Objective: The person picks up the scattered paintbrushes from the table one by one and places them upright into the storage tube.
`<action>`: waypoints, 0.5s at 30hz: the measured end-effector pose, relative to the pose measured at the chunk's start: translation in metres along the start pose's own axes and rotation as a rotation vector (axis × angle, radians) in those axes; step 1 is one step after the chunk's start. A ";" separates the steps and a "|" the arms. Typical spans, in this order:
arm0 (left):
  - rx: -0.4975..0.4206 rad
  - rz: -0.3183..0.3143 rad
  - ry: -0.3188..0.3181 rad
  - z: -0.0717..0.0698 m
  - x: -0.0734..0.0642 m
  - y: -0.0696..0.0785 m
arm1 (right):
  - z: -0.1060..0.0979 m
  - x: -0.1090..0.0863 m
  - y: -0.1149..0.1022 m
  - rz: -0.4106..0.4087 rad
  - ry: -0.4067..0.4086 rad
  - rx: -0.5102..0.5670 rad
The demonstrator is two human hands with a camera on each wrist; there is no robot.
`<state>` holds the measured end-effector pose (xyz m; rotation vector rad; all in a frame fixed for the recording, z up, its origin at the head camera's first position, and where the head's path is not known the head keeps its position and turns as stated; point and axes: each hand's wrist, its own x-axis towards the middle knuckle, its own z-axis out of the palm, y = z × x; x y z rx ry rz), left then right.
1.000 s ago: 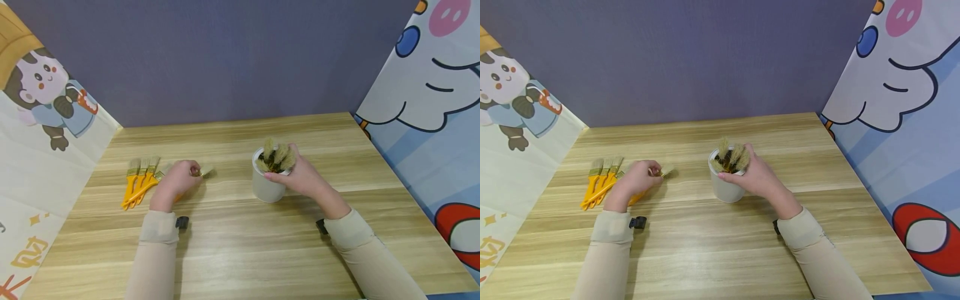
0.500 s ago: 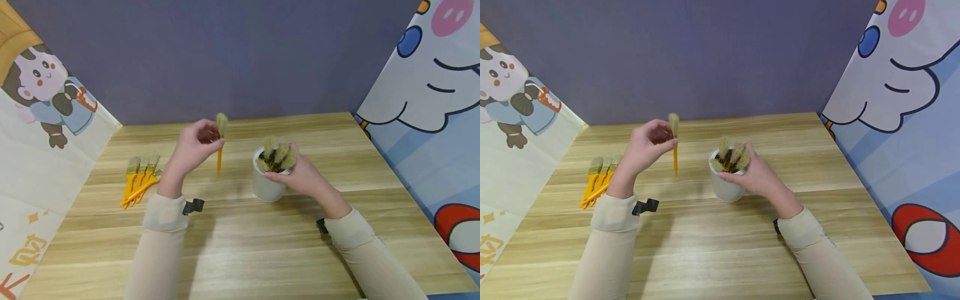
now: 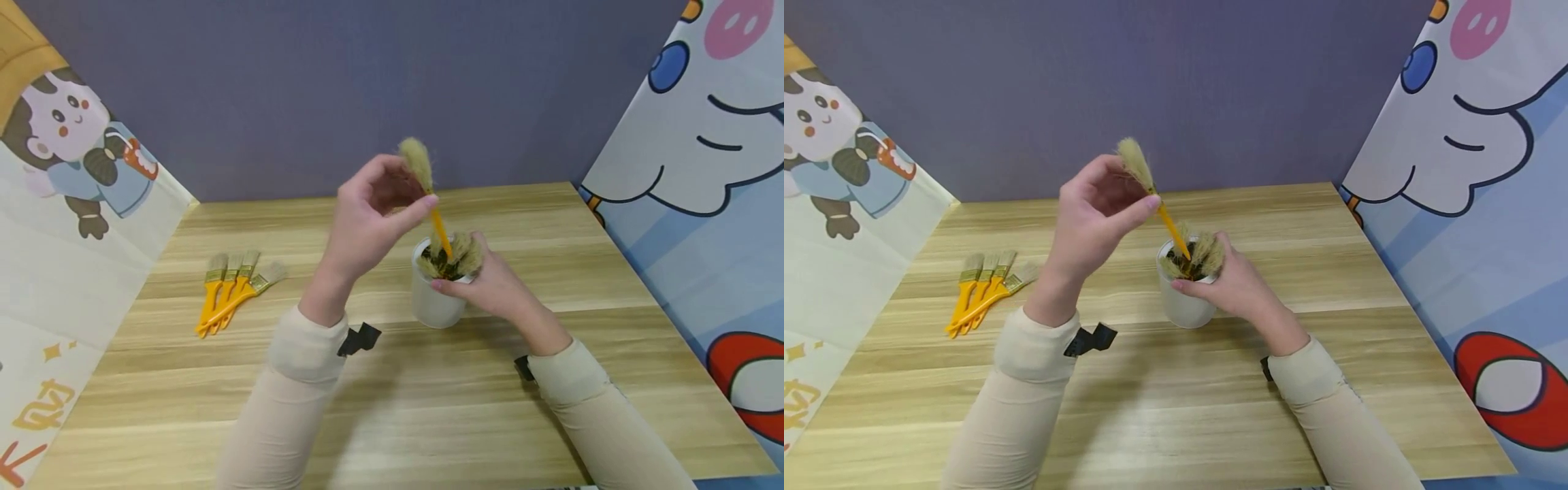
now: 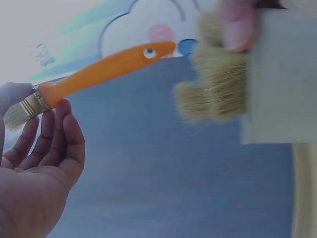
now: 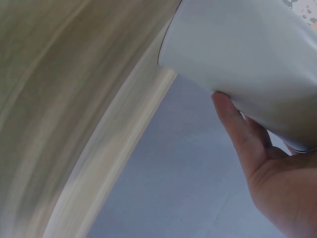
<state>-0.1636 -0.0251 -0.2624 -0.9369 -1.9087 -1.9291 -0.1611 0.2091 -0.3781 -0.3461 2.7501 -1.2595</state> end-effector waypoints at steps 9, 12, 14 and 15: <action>0.177 -0.099 -0.126 0.016 -0.017 -0.040 | 0.003 0.000 0.003 -0.025 0.006 0.009; 0.277 -0.090 -0.172 0.019 -0.021 -0.046 | 0.004 0.001 0.004 -0.044 0.004 0.021; 0.381 -0.070 -0.209 0.021 -0.022 -0.048 | 0.003 0.001 0.005 -0.060 0.003 0.027; 0.436 -0.061 -0.228 0.021 -0.022 -0.049 | 0.003 0.001 0.005 -0.071 0.002 0.031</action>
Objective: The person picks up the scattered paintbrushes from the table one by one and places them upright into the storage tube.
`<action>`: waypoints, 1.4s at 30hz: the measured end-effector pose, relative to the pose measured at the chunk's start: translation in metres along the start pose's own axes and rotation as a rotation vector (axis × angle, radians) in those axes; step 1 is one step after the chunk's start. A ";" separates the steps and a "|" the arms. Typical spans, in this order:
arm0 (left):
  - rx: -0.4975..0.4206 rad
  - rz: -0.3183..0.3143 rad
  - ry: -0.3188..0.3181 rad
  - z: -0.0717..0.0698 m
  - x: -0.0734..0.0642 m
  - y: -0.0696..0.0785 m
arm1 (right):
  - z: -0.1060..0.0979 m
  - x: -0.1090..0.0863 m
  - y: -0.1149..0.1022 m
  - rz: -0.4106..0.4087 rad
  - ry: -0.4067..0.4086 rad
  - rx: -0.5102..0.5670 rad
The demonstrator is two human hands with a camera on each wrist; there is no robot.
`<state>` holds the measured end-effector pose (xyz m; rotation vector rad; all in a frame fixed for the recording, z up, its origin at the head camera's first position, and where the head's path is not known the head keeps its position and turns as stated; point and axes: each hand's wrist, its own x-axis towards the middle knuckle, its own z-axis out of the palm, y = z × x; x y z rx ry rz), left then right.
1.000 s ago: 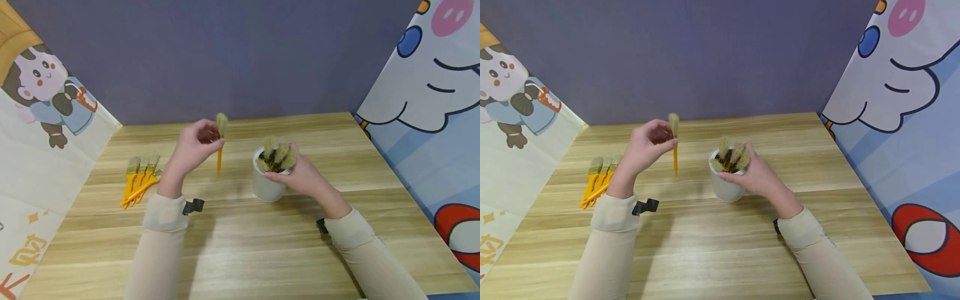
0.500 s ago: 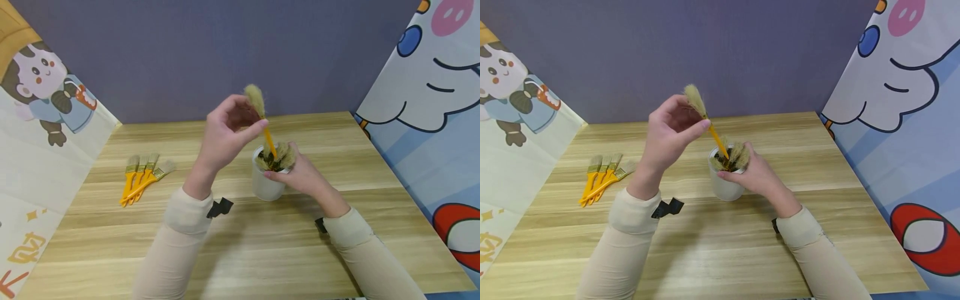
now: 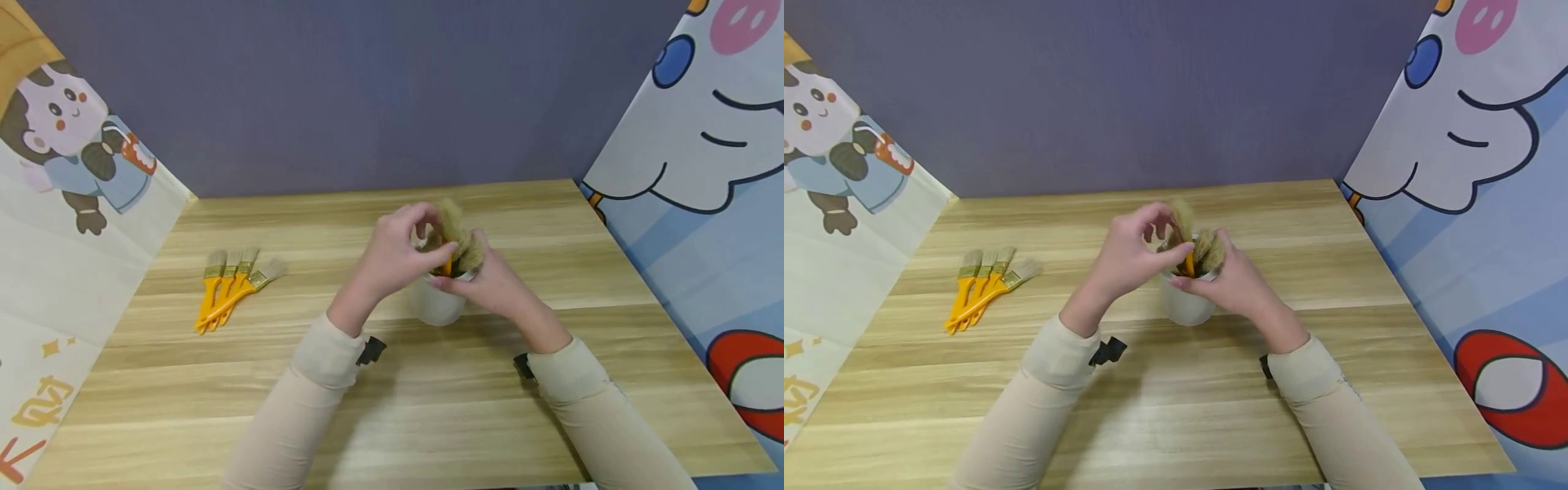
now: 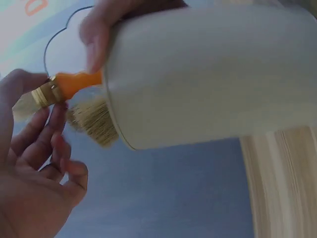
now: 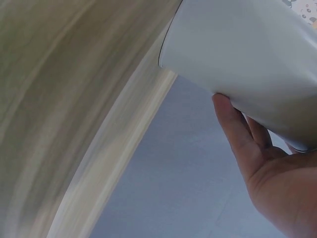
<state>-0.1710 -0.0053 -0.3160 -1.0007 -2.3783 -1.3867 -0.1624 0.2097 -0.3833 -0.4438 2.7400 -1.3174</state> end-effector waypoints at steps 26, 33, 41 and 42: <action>0.441 0.442 -0.121 0.009 -0.006 -0.003 | -0.004 -0.001 0.002 0.003 -0.019 0.025; 0.378 0.328 -0.090 -0.017 -0.009 -0.012 | -0.003 -0.002 0.002 0.041 0.002 0.025; 0.568 -0.294 -0.173 -0.101 -0.033 -0.068 | -0.002 -0.001 -0.001 0.135 0.003 -0.024; 0.594 -0.367 -0.201 -0.113 -0.038 -0.077 | -0.003 -0.001 -0.001 0.138 0.001 -0.024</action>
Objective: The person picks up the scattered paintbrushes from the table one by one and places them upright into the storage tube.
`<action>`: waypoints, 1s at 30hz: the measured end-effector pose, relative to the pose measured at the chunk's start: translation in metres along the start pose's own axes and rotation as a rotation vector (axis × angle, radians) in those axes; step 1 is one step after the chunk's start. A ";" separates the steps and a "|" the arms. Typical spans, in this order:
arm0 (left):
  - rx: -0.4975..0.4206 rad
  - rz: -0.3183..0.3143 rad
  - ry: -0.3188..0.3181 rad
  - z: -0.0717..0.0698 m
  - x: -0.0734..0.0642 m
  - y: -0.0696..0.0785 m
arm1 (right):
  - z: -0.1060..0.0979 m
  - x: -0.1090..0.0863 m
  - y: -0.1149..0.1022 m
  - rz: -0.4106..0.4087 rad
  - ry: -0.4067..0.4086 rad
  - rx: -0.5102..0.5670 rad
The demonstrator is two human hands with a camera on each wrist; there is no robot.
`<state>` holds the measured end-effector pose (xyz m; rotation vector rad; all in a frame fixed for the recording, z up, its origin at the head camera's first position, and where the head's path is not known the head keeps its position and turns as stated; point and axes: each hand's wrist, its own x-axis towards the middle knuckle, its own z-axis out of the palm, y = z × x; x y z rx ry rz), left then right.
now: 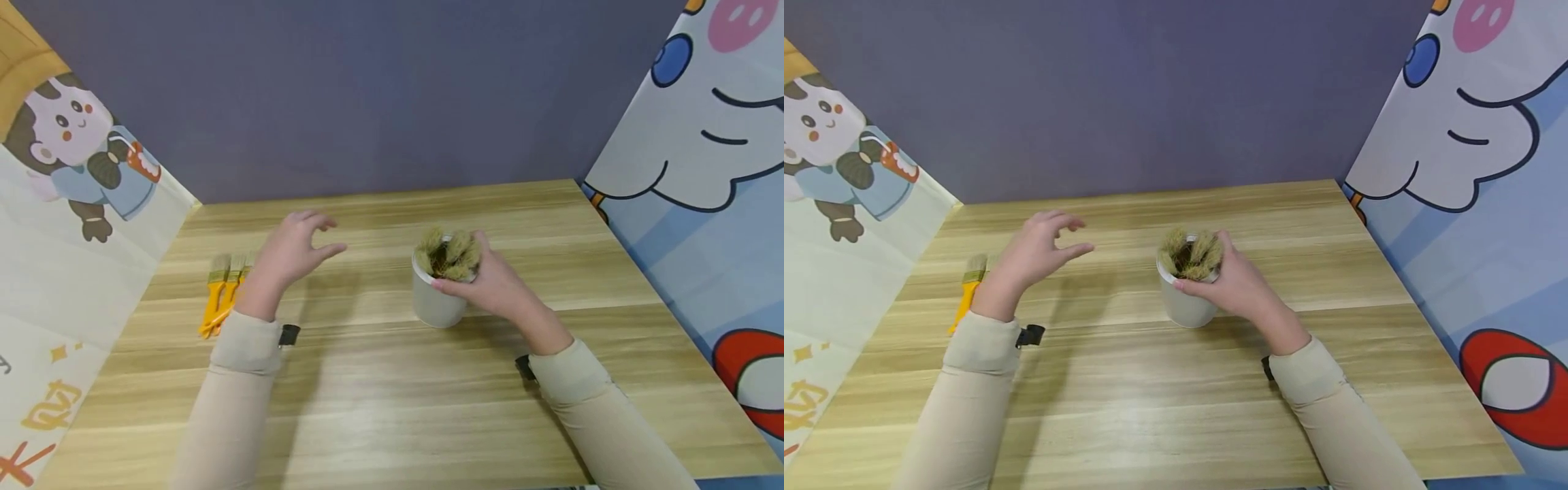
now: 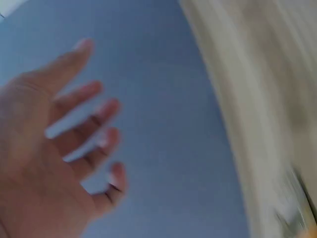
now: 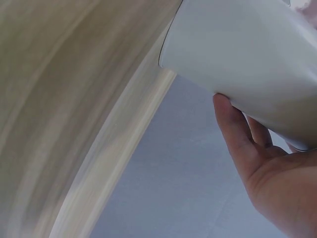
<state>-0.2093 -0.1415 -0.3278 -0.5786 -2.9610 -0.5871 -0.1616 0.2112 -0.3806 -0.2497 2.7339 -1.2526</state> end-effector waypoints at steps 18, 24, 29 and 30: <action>0.216 -0.207 -0.216 0.014 -0.039 -0.124 | -0.001 -0.003 0.000 0.000 -0.005 0.009; 0.154 -0.236 -0.240 0.016 -0.040 -0.130 | 0.000 -0.001 -0.001 -0.010 -0.007 0.009; 0.066 -0.219 -0.228 0.002 -0.026 -0.116 | 0.000 0.001 -0.001 -0.018 -0.012 0.022; 0.041 -0.210 -0.217 -0.003 -0.020 -0.109 | 0.000 0.001 -0.001 -0.017 -0.012 0.024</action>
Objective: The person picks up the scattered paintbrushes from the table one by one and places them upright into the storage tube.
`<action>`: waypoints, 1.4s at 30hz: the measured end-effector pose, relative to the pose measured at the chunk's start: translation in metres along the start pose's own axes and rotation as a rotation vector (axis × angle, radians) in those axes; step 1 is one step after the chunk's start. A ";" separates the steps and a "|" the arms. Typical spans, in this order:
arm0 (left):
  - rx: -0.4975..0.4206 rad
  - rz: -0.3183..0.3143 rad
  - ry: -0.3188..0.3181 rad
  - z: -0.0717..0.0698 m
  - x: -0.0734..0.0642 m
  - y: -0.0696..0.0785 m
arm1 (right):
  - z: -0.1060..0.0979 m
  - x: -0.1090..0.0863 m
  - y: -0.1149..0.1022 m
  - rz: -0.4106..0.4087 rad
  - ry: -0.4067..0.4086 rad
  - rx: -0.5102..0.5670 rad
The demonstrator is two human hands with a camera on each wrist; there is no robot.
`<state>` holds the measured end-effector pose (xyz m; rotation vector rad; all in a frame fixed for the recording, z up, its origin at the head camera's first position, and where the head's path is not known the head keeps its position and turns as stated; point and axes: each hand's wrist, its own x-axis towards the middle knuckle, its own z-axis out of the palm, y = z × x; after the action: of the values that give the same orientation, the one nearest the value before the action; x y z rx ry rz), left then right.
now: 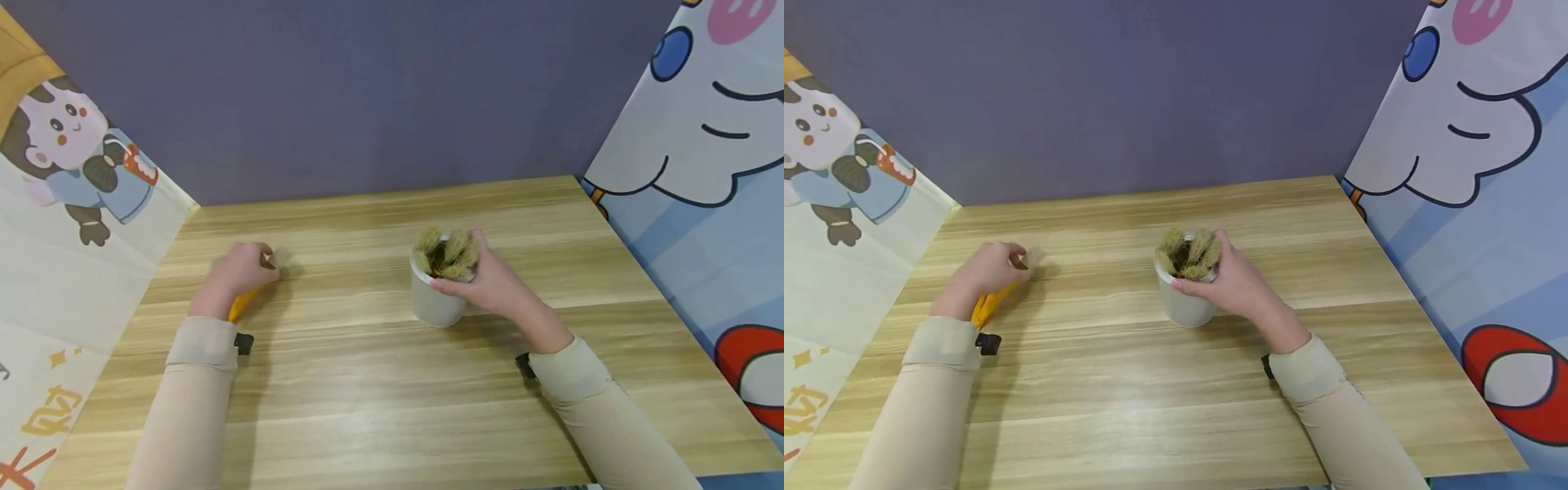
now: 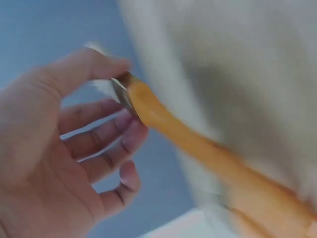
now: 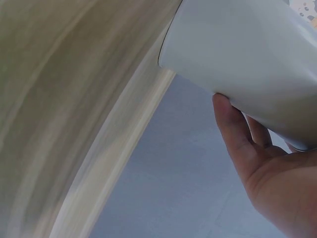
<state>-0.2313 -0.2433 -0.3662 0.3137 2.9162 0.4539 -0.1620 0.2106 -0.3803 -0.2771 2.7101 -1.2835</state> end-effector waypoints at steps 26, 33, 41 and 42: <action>-0.694 0.687 0.109 -0.074 -0.020 0.244 | 0.002 0.003 0.001 -0.064 -0.024 0.039; -0.503 0.665 0.064 -0.046 -0.007 0.245 | 0.002 0.003 0.002 -0.082 -0.035 0.068; -0.375 0.635 0.050 -0.026 0.001 0.242 | 0.003 0.003 0.004 -0.137 -0.029 0.092; -0.350 0.630 0.051 -0.024 0.003 0.241 | 0.003 0.003 0.004 -0.139 -0.028 0.093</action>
<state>-0.1954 -0.0248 -0.2678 1.1777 2.6530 1.0483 -0.1651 0.2105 -0.3856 -0.4769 2.6399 -1.4252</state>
